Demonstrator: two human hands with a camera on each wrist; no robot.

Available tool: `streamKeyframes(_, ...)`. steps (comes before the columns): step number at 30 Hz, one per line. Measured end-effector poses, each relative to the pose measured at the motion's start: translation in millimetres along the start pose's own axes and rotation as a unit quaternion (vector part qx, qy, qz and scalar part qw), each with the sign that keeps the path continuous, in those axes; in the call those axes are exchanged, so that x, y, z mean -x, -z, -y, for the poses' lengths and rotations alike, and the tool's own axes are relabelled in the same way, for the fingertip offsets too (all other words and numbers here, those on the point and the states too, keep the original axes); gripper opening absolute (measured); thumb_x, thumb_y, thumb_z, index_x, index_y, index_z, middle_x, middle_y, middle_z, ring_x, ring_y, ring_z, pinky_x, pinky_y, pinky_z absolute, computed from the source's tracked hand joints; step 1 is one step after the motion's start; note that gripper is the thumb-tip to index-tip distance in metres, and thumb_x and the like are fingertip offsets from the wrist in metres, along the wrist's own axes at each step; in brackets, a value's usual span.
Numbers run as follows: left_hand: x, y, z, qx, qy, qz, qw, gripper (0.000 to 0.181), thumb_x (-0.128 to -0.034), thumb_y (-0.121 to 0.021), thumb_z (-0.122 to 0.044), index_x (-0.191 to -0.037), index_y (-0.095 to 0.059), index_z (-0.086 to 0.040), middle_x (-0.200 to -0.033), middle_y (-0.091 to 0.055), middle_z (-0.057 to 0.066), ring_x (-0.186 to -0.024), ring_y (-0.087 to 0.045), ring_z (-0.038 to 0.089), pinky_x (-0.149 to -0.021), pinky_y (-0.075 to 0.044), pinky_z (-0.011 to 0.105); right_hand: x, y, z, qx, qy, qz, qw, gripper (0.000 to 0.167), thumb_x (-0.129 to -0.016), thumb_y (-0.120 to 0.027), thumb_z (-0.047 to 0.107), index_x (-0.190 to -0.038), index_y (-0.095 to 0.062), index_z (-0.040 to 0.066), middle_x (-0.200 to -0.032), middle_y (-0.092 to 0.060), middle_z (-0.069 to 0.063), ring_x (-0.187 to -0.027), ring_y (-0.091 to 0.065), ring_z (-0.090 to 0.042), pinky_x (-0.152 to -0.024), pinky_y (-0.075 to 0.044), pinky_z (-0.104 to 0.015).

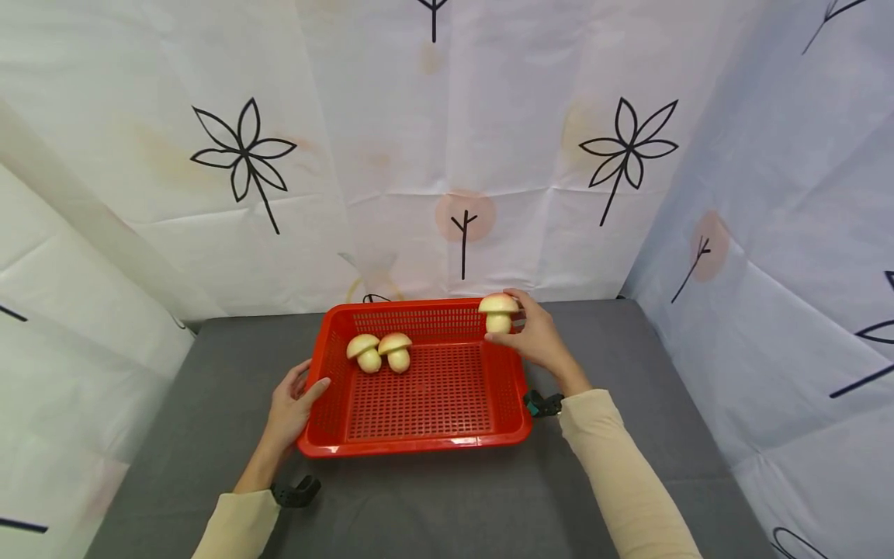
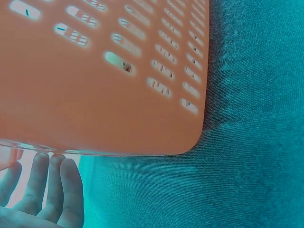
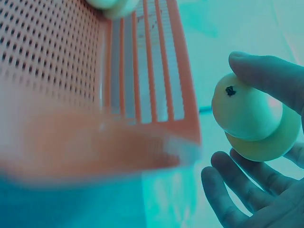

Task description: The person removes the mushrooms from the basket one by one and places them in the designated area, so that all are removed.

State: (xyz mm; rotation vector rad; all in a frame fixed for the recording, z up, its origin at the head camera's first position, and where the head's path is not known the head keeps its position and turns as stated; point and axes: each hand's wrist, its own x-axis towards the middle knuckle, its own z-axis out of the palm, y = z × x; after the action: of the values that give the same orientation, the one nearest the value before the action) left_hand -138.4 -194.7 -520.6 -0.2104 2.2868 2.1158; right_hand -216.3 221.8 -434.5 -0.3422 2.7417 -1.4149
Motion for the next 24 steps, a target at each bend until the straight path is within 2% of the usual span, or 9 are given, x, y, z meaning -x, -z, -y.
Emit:
streamKeyframes(5, -0.1, -0.5, -0.4, -0.002, 0.000, 0.001, 1.0000, 0.063, -0.1014, -0.065, -0.020, -0.155, -0.036, -0.007, -0.143, -0.053, 0.023, -0.123, -0.059, 0.041, -0.092, -0.056, 0.047, 5.6, 14, -24, -0.012, -0.025, -0.033, 0.9991, 0.087, -0.088, -0.082, 0.020, -0.157, -0.030, 0.003, -0.143, -0.044, -0.028, -0.118, -0.055, -0.046, -0.084, -0.057, -0.051)
streamKeyframes(10, 0.3, -0.8, -1.2, -0.003, 0.003, 0.000, 1.0000, 0.062, -0.1015, -0.065, -0.020, -0.155, -0.036, -0.007, -0.143, -0.053, 0.024, -0.122, -0.059, 0.041, -0.091, -0.057, 0.047, 12.3, 18, -52, -0.020, -0.062, -0.064, 0.9958, 0.086, -0.090, -0.080, 0.022, -0.156, -0.029, 0.001, -0.139, -0.044, -0.027, -0.120, -0.051, -0.043, -0.083, -0.052, -0.048)
streamKeyframes(18, 1.1, -1.9, -2.1, 0.001, -0.002, -0.001, 1.0000, 0.061, -0.1011, -0.066, -0.019, -0.154, -0.037, -0.006, -0.144, -0.053, 0.024, -0.123, -0.058, 0.042, -0.093, -0.055, 0.049, 22.0, 15, -96, 0.001, -0.112, -0.083, 0.9902, 0.086, -0.092, -0.078, 0.022, -0.155, -0.026, -0.004, -0.142, -0.041, -0.030, -0.121, -0.050, -0.047, -0.093, -0.048, -0.057)
streamKeyframes(24, 1.5, -2.6, -2.8, -0.003, -0.002, -0.004, 1.0000, 0.060, -0.1007, -0.067, -0.019, -0.153, -0.039, -0.007, -0.142, -0.054, 0.023, -0.122, -0.059, 0.042, -0.092, -0.057, 0.046, 26.8, 12, -118, 0.033, -0.133, -0.098, 0.9858, 0.085, -0.090, -0.079, 0.023, -0.152, -0.029, -0.007, -0.140, -0.043, -0.032, -0.117, -0.051, -0.047, -0.096, -0.044, -0.058)
